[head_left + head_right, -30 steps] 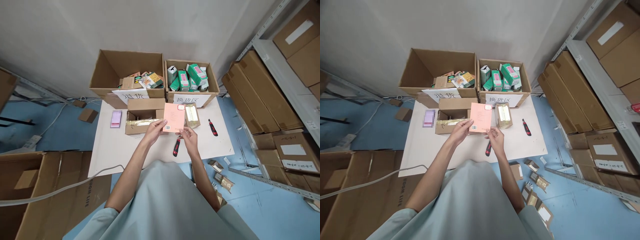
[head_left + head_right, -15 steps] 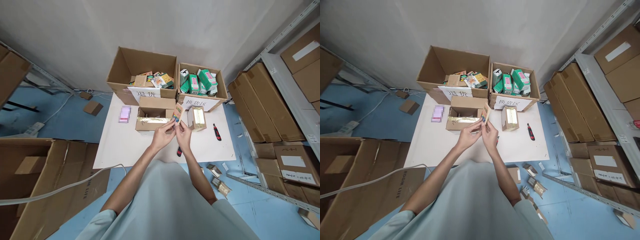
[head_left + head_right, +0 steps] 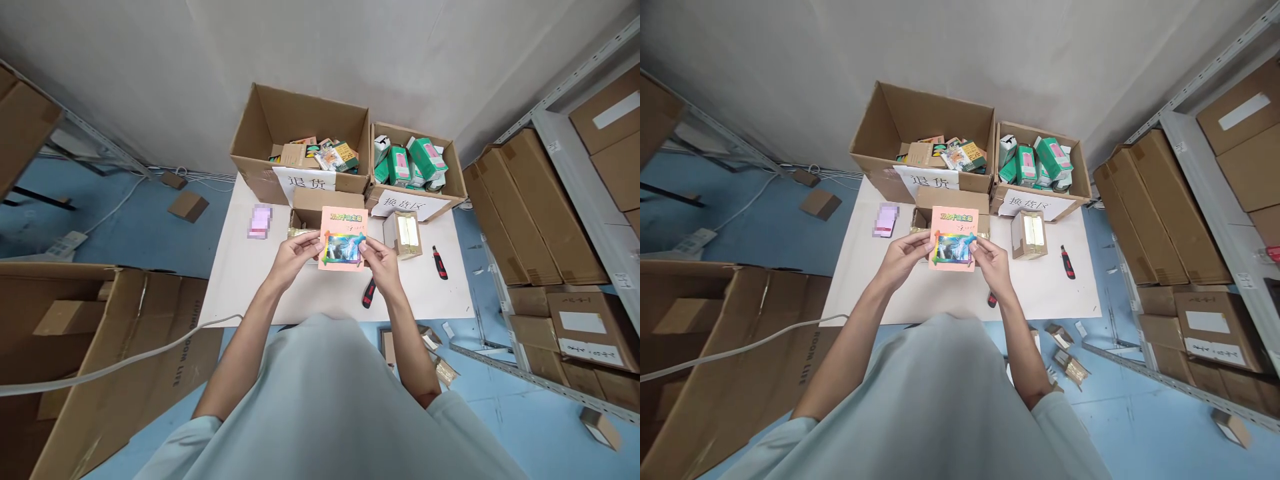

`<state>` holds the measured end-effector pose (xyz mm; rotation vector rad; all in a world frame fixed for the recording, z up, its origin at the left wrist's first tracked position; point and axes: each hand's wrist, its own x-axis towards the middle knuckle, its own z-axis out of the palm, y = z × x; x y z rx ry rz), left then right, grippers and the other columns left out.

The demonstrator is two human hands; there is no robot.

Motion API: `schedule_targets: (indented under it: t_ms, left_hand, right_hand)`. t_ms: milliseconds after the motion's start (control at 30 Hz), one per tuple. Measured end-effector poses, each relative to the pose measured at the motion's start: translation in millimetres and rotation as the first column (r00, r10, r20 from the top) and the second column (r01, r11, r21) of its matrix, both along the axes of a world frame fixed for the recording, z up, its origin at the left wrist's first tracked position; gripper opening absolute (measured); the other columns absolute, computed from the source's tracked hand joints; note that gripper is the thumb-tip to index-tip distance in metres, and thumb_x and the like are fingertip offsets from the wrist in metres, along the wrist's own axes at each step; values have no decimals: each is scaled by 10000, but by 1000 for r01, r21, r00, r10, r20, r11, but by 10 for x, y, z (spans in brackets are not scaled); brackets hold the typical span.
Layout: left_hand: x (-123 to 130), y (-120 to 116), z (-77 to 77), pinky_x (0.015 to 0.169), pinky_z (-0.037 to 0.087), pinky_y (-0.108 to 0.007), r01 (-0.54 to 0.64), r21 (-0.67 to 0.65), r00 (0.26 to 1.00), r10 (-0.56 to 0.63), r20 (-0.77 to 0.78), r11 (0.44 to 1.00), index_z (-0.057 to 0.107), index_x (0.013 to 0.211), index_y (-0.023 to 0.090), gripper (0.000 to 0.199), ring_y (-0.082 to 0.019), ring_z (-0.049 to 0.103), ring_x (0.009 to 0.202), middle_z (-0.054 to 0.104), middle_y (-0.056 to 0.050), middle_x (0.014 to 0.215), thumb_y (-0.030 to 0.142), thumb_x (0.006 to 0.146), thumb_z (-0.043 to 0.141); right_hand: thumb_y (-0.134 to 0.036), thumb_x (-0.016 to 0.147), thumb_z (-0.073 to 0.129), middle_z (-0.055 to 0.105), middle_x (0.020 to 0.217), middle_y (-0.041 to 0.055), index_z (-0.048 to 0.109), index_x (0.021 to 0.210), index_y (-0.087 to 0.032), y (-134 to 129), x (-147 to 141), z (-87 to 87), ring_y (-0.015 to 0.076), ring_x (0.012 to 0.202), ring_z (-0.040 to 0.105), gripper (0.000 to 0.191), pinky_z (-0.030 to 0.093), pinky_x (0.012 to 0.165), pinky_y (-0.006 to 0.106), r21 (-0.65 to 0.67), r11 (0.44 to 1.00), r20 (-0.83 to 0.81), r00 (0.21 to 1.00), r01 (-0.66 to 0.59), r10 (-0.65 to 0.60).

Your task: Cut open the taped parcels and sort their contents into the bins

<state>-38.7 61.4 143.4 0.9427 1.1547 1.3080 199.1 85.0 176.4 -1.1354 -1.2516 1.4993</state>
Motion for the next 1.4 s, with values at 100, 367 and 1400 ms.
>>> schedule_targets:
  t_ms: [100,367,1400]
  left_hand:
    - [-50,-3,21,750,630,-322,19,28,999,-17,-49,999,861,1227,193,583,-233,752,936,808,-89,1034,609,826,936]
    - [-172,3,109,877,647,-364,-9,259,947,91,-307,966,824,1082,226,331,-229,754,1000,795,-71,1054,523,937,840]
    - [-283,-72,121,857,624,-316,53,143,922,6,-388,988,853,1238,199,417,-209,757,980,833,-122,1249,500,973,740]
  right_hand:
    - [-753,849,876,871,1199,64,865,1268,-261,30,-40,-60,301,1109,825,646,715,973,458,14,1000,13,1000,4,-4]
    - [-686,914,846,861,1244,67,866,1144,-293,82,-86,-112,291,1246,796,456,616,1177,480,217,976,122,992,10,-38]
    - [-530,1041,677,849,1211,80,839,1289,-255,-31,-91,-206,215,1016,793,404,660,864,330,272,962,248,966,-2,-68]
